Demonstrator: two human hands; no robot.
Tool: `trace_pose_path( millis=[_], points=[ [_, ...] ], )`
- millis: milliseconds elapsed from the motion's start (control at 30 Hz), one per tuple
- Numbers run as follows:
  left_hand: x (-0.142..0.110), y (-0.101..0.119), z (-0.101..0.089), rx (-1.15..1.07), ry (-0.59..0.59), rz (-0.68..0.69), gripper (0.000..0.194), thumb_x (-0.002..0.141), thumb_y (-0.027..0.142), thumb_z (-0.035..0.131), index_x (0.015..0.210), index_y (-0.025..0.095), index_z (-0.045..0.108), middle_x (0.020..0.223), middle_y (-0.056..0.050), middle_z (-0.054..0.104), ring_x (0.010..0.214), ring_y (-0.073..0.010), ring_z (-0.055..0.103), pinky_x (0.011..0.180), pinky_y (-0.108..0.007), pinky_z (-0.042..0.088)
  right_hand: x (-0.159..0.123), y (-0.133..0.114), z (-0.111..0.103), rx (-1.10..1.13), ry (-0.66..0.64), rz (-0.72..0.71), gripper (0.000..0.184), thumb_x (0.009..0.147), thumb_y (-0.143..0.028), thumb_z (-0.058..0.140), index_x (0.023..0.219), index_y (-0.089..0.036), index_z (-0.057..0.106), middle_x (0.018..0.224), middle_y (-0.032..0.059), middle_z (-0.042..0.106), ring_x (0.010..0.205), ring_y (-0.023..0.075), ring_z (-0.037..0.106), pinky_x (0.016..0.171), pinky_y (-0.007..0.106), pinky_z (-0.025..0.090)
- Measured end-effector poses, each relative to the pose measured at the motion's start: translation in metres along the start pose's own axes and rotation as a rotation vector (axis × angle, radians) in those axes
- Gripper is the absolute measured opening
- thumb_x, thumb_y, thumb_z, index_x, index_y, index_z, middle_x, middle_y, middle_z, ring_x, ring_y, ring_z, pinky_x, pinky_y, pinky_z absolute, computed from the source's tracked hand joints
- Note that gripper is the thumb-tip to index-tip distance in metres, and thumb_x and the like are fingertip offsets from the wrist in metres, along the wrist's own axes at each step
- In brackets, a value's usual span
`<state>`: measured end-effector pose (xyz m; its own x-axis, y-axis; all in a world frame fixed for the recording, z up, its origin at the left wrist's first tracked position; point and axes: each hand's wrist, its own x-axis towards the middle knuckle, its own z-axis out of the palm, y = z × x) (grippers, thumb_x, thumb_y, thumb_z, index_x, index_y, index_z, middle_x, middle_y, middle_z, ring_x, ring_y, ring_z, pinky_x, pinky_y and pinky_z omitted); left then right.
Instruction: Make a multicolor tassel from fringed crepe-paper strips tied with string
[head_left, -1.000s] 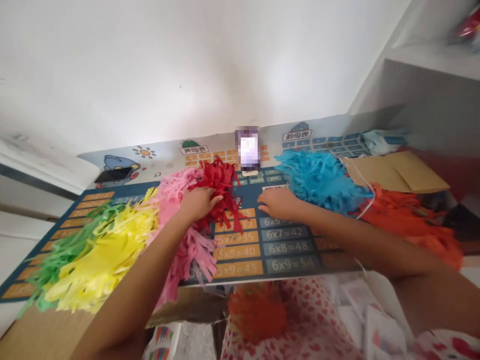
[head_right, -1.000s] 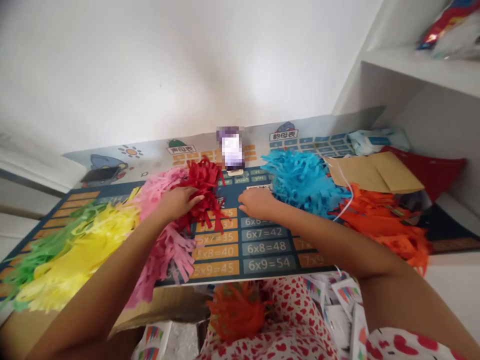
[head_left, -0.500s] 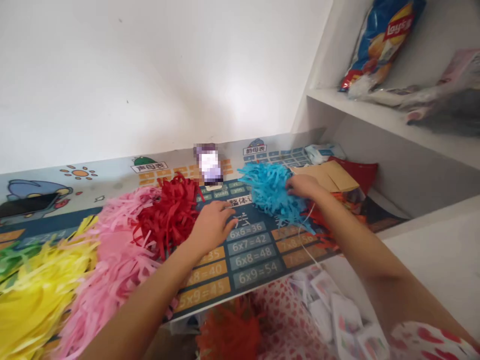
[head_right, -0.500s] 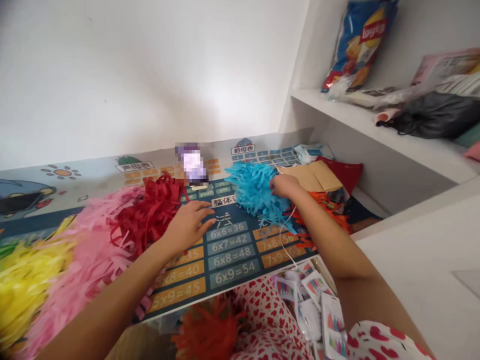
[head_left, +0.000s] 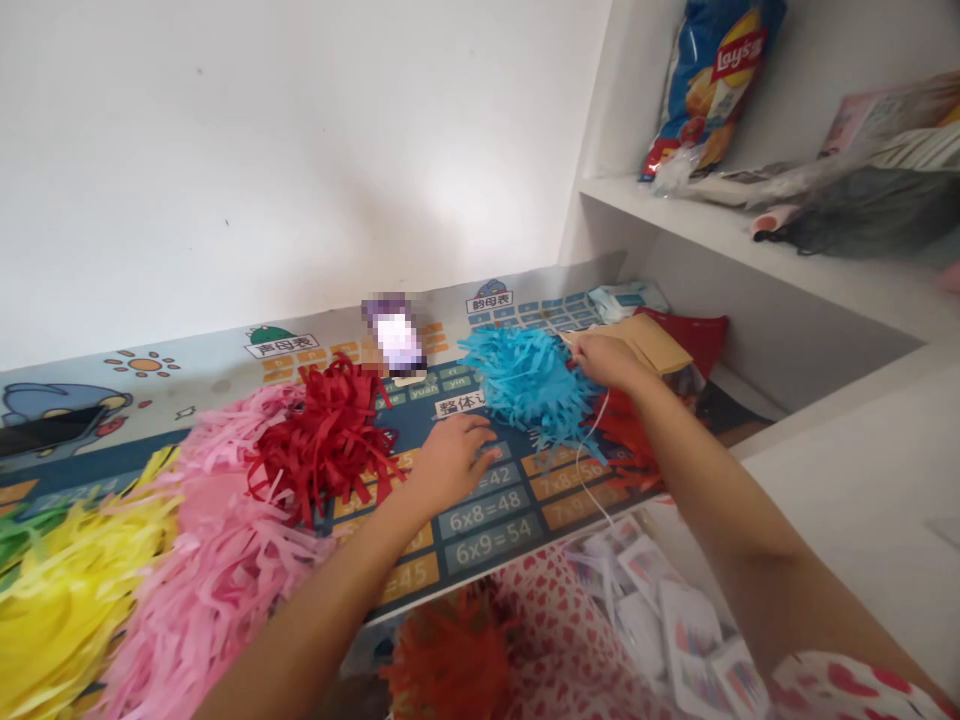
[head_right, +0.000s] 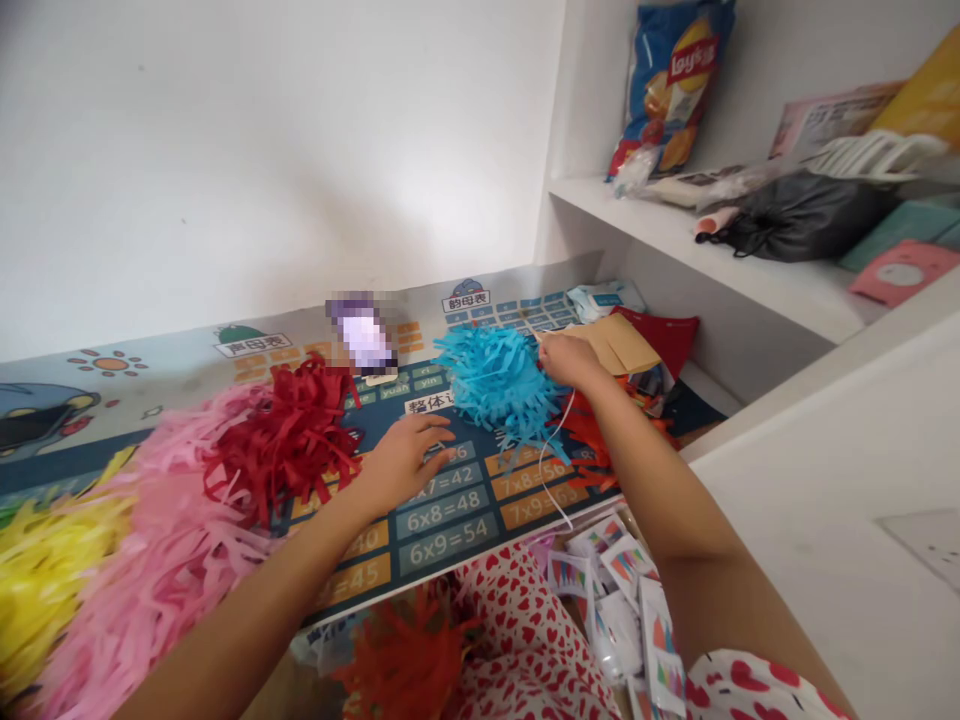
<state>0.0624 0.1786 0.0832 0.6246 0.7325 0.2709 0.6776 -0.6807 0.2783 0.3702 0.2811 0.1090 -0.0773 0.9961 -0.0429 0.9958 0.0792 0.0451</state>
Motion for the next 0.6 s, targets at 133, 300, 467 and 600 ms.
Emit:
trace_pose_path(
  millis=[133, 300, 467, 600],
  points=[
    [0.0, 0.008, 0.005, -0.026, -0.006, 0.019, 0.024, 0.091, 0.032, 0.057, 0.104, 0.017, 0.07, 0.117, -0.012, 0.068, 0.108, -0.0268, 0.062, 0.093, -0.044, 0.05, 0.001, -0.01, 0.017, 0.025, -0.006, 0.04, 0.03, 0.085, -0.042, 0.057, 0.092, -0.018, 0.073, 0.109, 0.0149, 0.069, 0.101, 0.0276, 0.062, 0.084, 0.034, 0.042],
    [-0.007, 0.011, 0.007, -0.018, -0.053, -0.007, 0.025, 0.091, 0.033, 0.056, 0.105, 0.018, 0.07, 0.119, -0.011, 0.068, 0.109, -0.0283, 0.061, 0.091, -0.046, 0.05, 0.004, -0.018, 0.03, 0.111, 0.007, 0.094, 0.021, 0.08, -0.033, 0.06, 0.084, -0.018, 0.074, 0.099, 0.013, 0.071, 0.094, 0.0268, 0.064, 0.081, 0.035, 0.043],
    [-0.012, 0.007, 0.004, -0.015, -0.071, -0.033, 0.025, 0.091, 0.032, 0.055, 0.105, 0.017, 0.07, 0.118, -0.012, 0.068, 0.109, -0.0288, 0.061, 0.09, -0.047, 0.05, 0.004, -0.01, 0.013, 0.255, 0.105, 0.133, 0.019, 0.079, -0.032, 0.057, 0.081, -0.021, 0.072, 0.089, 0.0059, 0.072, 0.085, 0.0225, 0.064, 0.073, 0.029, 0.044],
    [-0.012, 0.005, 0.005, -0.03, -0.057, -0.028, 0.025, 0.091, 0.032, 0.055, 0.105, 0.017, 0.07, 0.118, -0.012, 0.068, 0.109, -0.0283, 0.061, 0.092, -0.047, 0.05, 0.008, 0.0, -0.012, 0.385, 0.227, 0.16, 0.023, 0.082, -0.03, 0.05, 0.087, -0.018, 0.069, 0.084, 0.0026, 0.071, 0.074, 0.0157, 0.062, 0.064, 0.023, 0.043]
  ],
)
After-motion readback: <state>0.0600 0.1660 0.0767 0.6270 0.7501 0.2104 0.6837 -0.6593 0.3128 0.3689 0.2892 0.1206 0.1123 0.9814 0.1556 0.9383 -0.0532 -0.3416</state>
